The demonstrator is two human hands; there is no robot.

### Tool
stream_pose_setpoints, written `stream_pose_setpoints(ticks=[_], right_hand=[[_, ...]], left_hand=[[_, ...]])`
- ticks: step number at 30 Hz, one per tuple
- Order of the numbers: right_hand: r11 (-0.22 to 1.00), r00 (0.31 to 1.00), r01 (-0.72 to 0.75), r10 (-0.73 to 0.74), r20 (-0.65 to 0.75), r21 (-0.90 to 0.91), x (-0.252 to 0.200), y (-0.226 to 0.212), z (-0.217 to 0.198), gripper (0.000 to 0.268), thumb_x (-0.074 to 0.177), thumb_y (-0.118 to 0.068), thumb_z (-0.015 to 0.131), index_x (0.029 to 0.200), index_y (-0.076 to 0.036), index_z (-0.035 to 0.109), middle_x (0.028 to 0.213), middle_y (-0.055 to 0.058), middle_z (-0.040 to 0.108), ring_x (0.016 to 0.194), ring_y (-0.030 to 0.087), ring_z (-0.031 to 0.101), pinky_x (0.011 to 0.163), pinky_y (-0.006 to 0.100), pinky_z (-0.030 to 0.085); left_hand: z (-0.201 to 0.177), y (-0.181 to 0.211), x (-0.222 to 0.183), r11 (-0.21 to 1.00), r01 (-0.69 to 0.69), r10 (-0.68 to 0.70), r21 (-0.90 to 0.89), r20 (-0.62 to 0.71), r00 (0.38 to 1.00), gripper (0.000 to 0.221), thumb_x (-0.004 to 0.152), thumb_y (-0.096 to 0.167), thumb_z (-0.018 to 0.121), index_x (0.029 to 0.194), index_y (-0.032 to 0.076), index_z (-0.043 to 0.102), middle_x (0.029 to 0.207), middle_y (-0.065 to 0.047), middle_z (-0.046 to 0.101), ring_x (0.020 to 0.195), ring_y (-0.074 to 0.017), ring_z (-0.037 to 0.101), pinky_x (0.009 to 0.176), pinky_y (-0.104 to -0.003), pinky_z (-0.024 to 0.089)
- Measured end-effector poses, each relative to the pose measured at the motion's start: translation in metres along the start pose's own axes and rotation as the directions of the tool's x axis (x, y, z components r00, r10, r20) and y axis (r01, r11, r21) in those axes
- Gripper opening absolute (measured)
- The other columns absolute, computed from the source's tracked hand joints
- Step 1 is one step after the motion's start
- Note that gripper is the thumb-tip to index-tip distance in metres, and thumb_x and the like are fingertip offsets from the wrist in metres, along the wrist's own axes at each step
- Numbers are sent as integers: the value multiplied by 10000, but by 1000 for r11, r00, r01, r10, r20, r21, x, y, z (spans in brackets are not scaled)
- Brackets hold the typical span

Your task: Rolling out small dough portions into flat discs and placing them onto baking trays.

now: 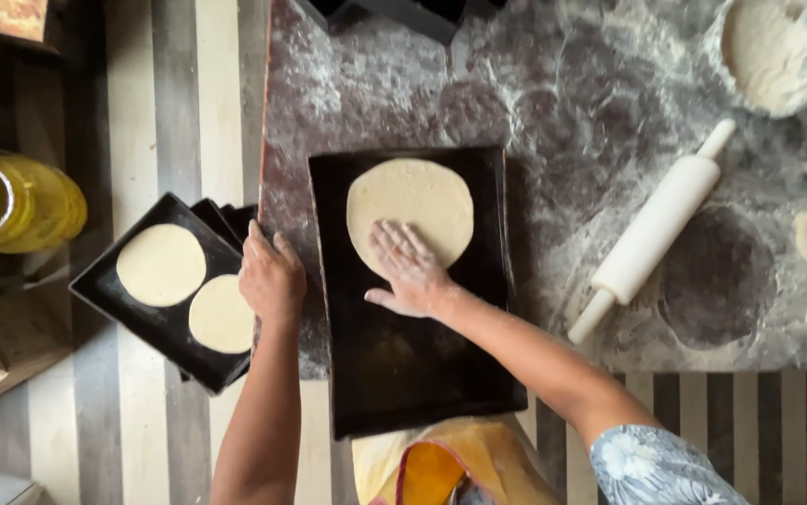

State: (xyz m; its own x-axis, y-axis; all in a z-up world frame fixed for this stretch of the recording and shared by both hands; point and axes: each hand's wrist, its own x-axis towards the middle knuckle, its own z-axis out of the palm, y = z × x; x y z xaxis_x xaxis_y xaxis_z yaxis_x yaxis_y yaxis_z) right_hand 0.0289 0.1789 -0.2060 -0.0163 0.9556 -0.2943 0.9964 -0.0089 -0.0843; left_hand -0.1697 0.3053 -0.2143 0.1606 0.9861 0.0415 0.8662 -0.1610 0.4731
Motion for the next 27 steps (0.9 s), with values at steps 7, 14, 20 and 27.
stream_pose_setpoints(ticks=[7,14,20,27], right_hand=[[1000,992,18,-19,-124,-15,42,18,-1,1015,965,-699,418,1592,51,143,1695,206,55,1572,340,45,1261,503,-4],[999,994,-20,23,-110,26,57,20,7,1043,923,-725,467,1587,41,220,1688,193,114,1572,327,88,1270,517,13],[985,926,121,-69,-371,121,12,33,1,969,928,-580,594,1563,71,259,1661,244,203,1543,368,162,1243,501,71],[392,343,234,823,-453,890,-86,150,54,297,1100,-160,494,1353,-46,600,1269,108,640,1044,213,596,907,350,504]], left_hand=[[0,-1,-1,1000,20,-20,16,10,1000,538,1045,325,495,1462,-13,503,1271,-200,656,1070,-398,660,868,-495,514],[-8,1,-5,1000,21,-22,19,36,999,543,1032,324,503,1465,-5,500,1284,-205,648,1063,-406,656,867,-502,509],[-13,-5,-10,992,-31,28,-120,-20,999,493,1032,270,517,1435,-13,536,1366,-230,618,1146,-430,625,952,-507,491],[28,49,4,370,-68,238,-927,24,971,519,1119,320,318,1421,-31,553,1478,-209,571,1385,-326,547,1201,-433,403]])
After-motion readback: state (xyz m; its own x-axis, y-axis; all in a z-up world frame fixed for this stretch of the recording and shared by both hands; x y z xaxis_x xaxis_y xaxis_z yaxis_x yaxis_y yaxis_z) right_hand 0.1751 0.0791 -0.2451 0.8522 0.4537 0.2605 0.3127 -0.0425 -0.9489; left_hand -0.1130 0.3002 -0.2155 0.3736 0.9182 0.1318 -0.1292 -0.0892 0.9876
